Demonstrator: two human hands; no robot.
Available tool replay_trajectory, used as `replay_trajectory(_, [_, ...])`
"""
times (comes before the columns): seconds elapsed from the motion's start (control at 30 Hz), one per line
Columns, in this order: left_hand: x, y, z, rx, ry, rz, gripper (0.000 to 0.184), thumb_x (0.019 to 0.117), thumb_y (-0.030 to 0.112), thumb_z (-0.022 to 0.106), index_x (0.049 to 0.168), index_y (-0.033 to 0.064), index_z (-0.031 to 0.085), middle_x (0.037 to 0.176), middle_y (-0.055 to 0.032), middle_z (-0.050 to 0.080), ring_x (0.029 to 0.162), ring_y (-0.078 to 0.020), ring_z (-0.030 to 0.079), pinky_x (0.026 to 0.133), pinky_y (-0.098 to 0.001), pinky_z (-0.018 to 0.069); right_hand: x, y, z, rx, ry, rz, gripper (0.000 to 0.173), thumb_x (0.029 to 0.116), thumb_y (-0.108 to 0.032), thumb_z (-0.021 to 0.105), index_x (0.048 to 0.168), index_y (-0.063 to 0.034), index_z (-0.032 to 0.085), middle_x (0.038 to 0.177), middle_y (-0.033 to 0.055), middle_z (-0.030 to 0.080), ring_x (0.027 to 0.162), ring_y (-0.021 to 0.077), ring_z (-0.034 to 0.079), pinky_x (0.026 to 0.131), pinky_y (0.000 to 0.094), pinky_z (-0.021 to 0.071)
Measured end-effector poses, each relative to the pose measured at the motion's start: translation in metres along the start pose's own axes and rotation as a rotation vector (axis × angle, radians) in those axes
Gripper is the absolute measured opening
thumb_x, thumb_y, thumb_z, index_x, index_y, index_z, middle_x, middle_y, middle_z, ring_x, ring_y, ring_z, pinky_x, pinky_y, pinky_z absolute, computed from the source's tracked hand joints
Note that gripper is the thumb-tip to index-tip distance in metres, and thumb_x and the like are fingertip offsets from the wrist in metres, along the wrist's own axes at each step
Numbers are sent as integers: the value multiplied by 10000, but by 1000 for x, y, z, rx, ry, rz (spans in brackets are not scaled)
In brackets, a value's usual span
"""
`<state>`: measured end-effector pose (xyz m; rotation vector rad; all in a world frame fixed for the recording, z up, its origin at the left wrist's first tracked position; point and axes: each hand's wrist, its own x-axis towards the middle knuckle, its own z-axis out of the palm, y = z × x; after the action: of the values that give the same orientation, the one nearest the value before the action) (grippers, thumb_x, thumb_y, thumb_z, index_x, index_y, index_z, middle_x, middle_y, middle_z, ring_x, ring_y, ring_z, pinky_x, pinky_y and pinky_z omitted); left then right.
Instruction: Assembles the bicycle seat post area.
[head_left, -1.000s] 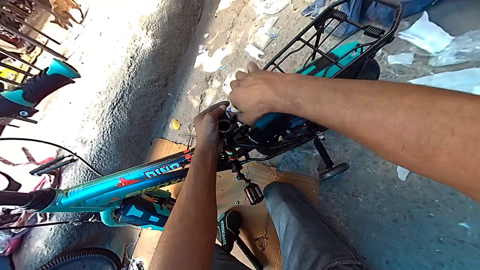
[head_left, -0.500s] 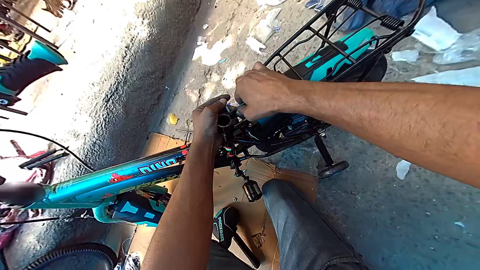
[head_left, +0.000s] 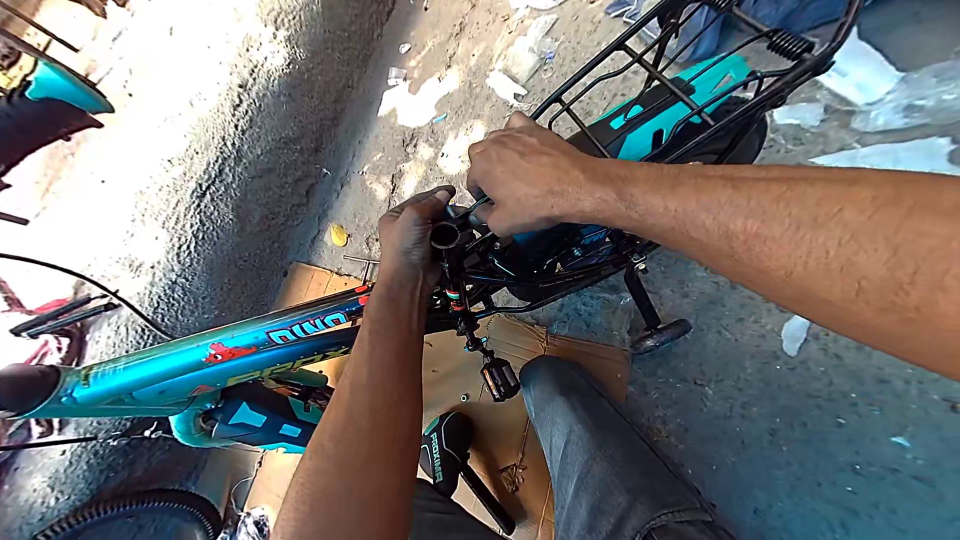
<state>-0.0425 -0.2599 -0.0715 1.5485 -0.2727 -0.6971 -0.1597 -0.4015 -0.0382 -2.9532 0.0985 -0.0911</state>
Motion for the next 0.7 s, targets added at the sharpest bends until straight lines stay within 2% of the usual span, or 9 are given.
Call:
replay_trajectory(0.07, [-1, 0, -1, 9, 0, -6, 175, 964, 93, 642, 1057, -24, 733, 777, -117, 719, 656, -174, 691, 627, -333, 598, 0, -1, 0, -11, 7, 2, 274, 915, -377, 591, 788, -140, 643, 856, 82, 625, 864, 273, 617, 812, 525, 391])
replay_trajectory(0.17, [-2, 2, 0, 34, -17, -5, 166, 962, 94, 643, 1050, -13, 735, 789, -99, 713, 670, -165, 681, 642, -329, 591, 1, 1, 0, -1, -4, 8, 270, 915, -380, 602, 784, -150, 655, 826, 65, 633, 850, 261, 620, 827, 521, 394])
replay_trajectory(0.3, [-2, 0, -1, 36, -49, 30, 179, 964, 82, 625, 1058, -17, 741, 776, -99, 716, 662, -154, 679, 632, -310, 584, 3, 2, 1, 1, -7, 14, 303, 896, -401, 604, 726, -150, 609, 772, 61, 600, 802, 258, 600, 806, 517, 382])
replay_trajectory(0.5, [-3, 2, -3, 11, -130, 14, 226, 996, 112, 610, 1140, -20, 724, 842, -132, 739, 716, -175, 707, 676, -329, 604, 3, 4, 1, 11, -9, 6, 318, 893, -424, 610, 718, -159, 612, 768, 52, 589, 796, 246, 592, 803, 508, 382])
replay_trajectory(0.7, [-6, 1, -3, 24, -144, 52, 212, 1007, 99, 594, 1121, -22, 726, 840, -131, 743, 703, -167, 710, 657, -316, 605, 3, 4, 2, 3, -12, 2, 321, 890, -425, 605, 722, -152, 612, 778, 57, 599, 796, 250, 595, 780, 507, 378])
